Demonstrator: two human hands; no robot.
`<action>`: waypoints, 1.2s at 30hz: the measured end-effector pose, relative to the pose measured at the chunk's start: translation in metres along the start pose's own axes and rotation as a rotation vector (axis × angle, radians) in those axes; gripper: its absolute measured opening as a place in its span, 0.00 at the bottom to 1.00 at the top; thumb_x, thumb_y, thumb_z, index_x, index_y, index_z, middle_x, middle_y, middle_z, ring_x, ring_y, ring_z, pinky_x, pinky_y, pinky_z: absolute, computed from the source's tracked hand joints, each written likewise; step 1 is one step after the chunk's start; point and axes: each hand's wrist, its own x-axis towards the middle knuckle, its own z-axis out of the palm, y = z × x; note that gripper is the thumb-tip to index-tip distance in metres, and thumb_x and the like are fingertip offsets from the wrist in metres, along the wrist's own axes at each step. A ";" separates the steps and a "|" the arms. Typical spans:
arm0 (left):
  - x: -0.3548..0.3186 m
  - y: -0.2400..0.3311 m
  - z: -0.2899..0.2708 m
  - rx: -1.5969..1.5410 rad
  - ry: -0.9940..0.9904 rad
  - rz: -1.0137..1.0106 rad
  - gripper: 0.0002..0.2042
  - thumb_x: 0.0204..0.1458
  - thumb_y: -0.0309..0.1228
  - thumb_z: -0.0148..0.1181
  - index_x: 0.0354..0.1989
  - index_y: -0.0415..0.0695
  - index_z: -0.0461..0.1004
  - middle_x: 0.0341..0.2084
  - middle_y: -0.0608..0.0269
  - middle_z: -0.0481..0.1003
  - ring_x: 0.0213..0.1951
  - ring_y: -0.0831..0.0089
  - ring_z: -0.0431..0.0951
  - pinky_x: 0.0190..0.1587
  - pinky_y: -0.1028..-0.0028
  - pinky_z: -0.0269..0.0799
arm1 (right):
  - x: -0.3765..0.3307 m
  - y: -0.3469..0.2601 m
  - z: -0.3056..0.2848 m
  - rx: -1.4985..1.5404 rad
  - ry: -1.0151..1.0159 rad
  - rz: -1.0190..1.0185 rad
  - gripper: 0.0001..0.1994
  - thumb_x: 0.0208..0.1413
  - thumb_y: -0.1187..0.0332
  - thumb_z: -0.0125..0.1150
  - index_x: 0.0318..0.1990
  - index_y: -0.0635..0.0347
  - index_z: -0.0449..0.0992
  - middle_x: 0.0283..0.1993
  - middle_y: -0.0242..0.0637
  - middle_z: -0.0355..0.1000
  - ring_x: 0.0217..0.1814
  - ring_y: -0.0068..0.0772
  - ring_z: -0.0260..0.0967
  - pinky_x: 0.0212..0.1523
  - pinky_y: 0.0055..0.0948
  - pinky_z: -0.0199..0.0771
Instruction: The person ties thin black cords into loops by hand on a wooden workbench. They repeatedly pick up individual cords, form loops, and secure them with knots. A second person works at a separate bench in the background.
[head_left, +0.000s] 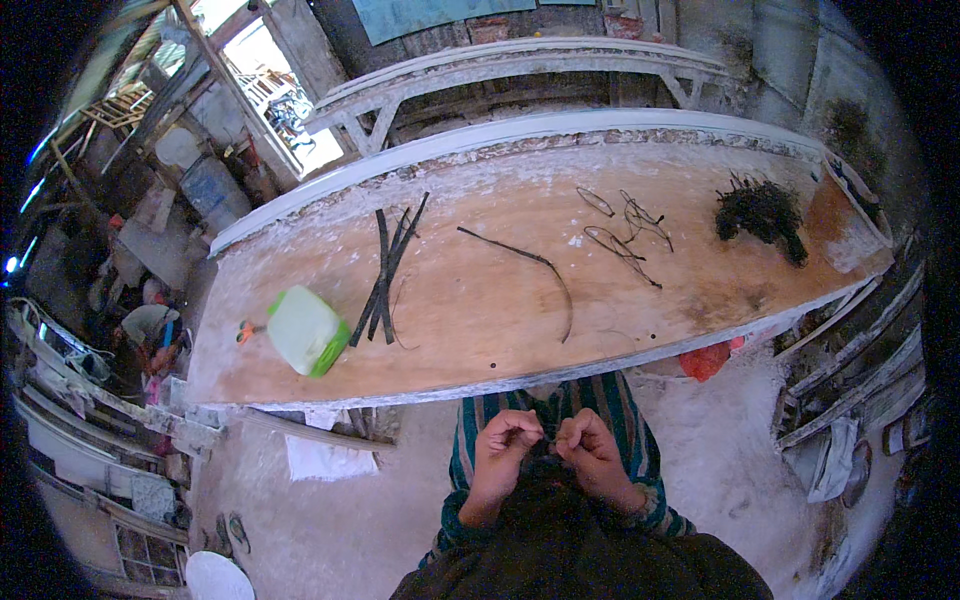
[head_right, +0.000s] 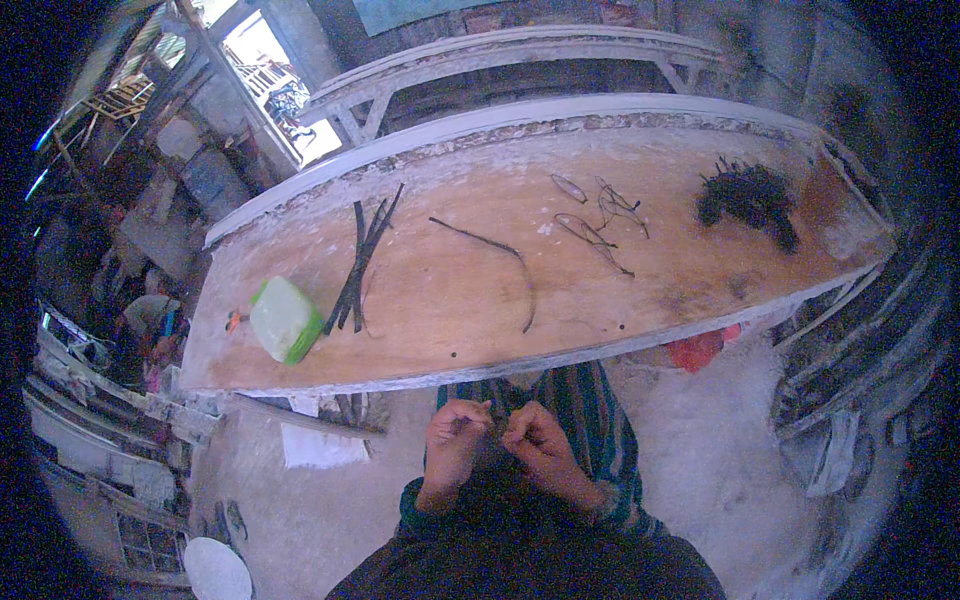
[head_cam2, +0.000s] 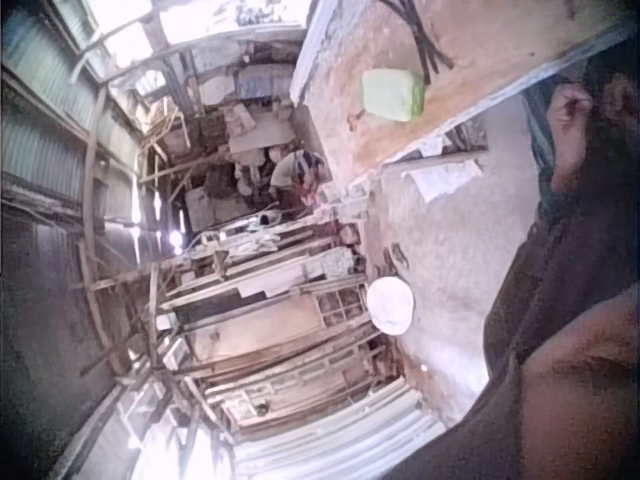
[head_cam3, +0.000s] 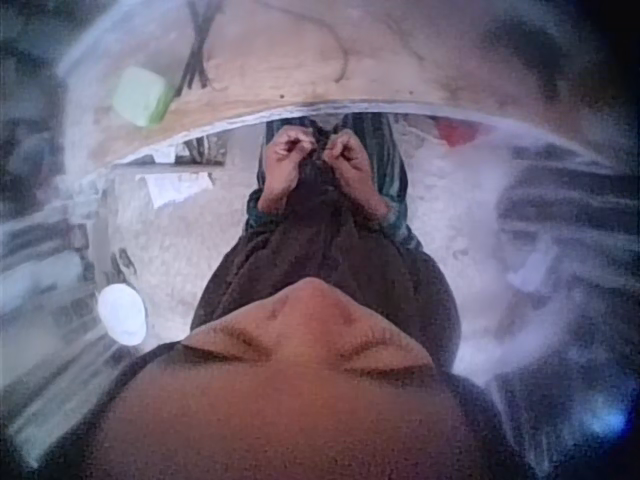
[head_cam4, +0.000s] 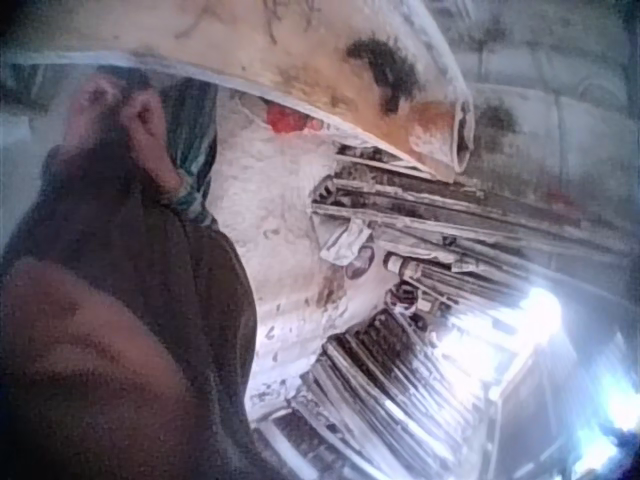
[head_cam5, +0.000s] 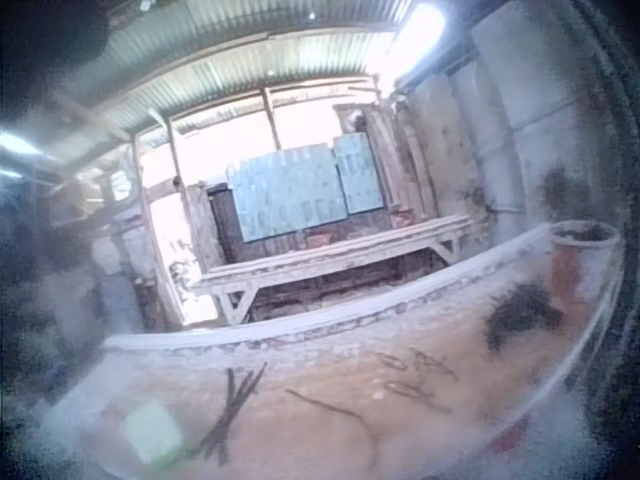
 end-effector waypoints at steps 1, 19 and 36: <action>0.000 0.002 0.000 -0.004 -0.009 -0.016 0.02 0.48 0.21 0.54 0.27 0.40 0.69 0.27 0.65 0.70 0.33 0.77 0.69 0.49 0.75 0.61 | 0.000 -0.004 0.000 -0.025 0.001 0.021 0.08 0.50 0.80 0.50 0.29 0.56 0.59 0.27 0.29 0.56 0.29 0.19 0.53 0.32 0.18 0.55; 0.009 0.021 -0.008 0.740 -0.653 0.011 0.06 0.47 0.29 0.56 0.30 0.39 0.72 0.26 0.55 0.72 0.32 0.62 0.72 0.34 0.71 0.67 | -0.004 -0.030 -0.018 -0.322 -0.143 0.312 0.03 0.55 0.70 0.50 0.32 0.57 0.66 0.31 0.26 0.62 0.36 0.17 0.58 0.37 0.20 0.60; -0.001 0.016 -0.002 0.095 -0.812 -0.035 0.14 0.51 0.36 0.50 0.20 0.39 0.66 0.19 0.60 0.66 0.23 0.69 0.67 0.27 0.73 0.61 | -0.018 -0.036 -0.008 0.453 -0.120 0.476 0.11 0.45 0.80 0.54 0.23 0.53 0.58 0.23 0.26 0.57 0.25 0.21 0.55 0.26 0.20 0.55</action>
